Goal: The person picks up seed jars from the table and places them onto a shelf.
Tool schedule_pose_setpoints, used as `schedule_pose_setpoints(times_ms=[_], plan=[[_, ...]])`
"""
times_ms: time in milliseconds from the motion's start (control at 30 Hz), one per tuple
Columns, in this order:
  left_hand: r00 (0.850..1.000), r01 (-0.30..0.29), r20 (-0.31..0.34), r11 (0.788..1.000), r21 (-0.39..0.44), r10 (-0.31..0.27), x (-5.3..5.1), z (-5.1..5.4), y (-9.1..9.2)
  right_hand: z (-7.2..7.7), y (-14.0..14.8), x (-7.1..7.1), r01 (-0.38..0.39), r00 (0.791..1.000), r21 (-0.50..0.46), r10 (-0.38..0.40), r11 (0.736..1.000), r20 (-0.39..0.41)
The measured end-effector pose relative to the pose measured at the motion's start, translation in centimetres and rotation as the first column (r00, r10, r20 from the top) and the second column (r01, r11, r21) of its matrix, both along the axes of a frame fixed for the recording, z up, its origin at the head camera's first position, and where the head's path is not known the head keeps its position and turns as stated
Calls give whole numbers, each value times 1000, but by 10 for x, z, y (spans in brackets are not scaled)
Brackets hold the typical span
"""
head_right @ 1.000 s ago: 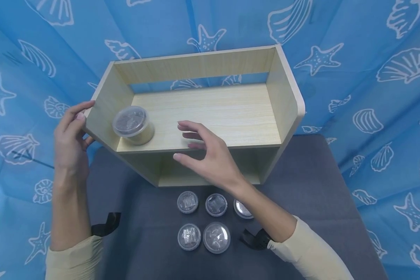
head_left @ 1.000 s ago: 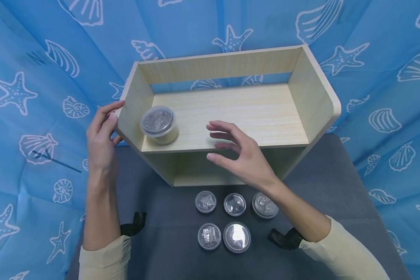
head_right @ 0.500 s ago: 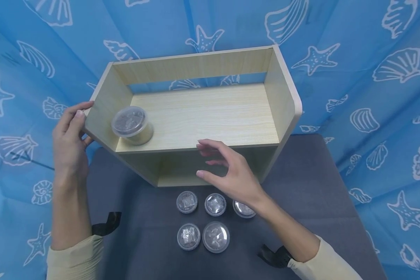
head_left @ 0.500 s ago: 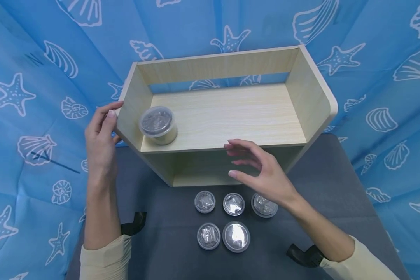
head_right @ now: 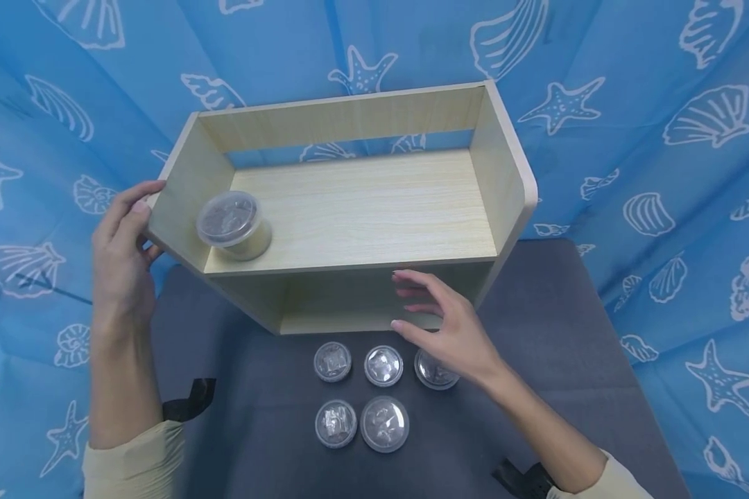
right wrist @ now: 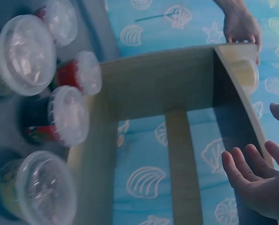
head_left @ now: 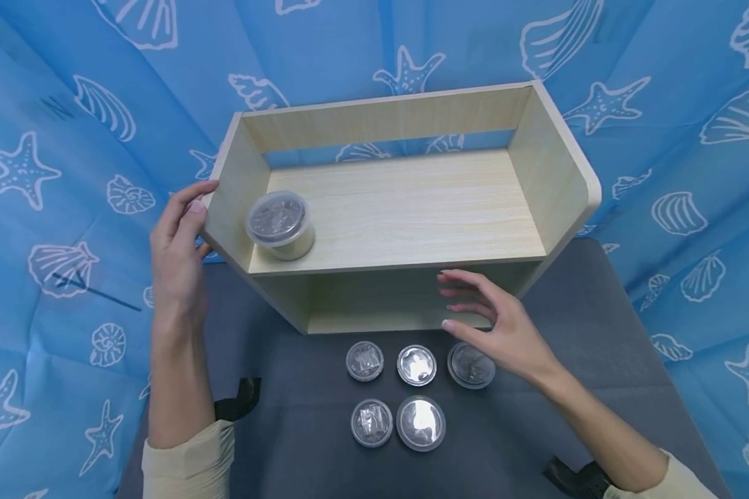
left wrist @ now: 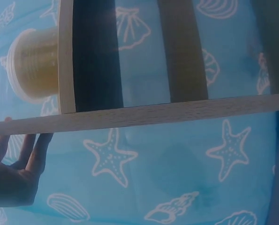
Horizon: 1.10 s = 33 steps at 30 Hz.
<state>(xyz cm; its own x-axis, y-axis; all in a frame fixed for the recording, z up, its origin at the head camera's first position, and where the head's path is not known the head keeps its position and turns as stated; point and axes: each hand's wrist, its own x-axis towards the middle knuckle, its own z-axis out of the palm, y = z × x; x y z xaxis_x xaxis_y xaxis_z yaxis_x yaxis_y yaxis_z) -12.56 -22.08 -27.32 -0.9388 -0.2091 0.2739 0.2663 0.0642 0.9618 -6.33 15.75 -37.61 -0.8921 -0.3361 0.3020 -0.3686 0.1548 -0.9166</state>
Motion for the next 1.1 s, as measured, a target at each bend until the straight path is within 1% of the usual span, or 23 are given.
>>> schedule_pose_setpoints(times_ms=[100, 333, 567, 700, 833, 967, 1100], plan=[[1000, -3, 6, 1000, -5, 3, 0, 1, 0, -7, 7, 3, 15, 1000, 2, -15, 1000, 12], [1000, -27, 8, 1000, -16, 27, 1, 1, 1, -20, 19, 7, 28, 1000, 22, -28, 999, -14], [998, -59, -1, 998, -28, 59, 1, 1, 2, -36, 32, 12, 53, 998, 79, -50, 995, -31], [998, -57, -20, 998, -4, 57, 1, 1, 2, -50, 38, 14, 64, 998, 106, -61, 992, -31], [998, -48, -38, 999, 18, 49, 1, 0, 3, -66, 44, 16, 74, 997, 113, -72, 991, -25], [997, -48, -58, 999, 9, 48, 1, -1, 4, -81, 50, 15, 68, 998, 93, -68, 993, -11], [996, -55, -71, 998, -5, 55, 0, -2, 4, -93, 57, 14, 66, 998, 86, -66, 994, -5]])
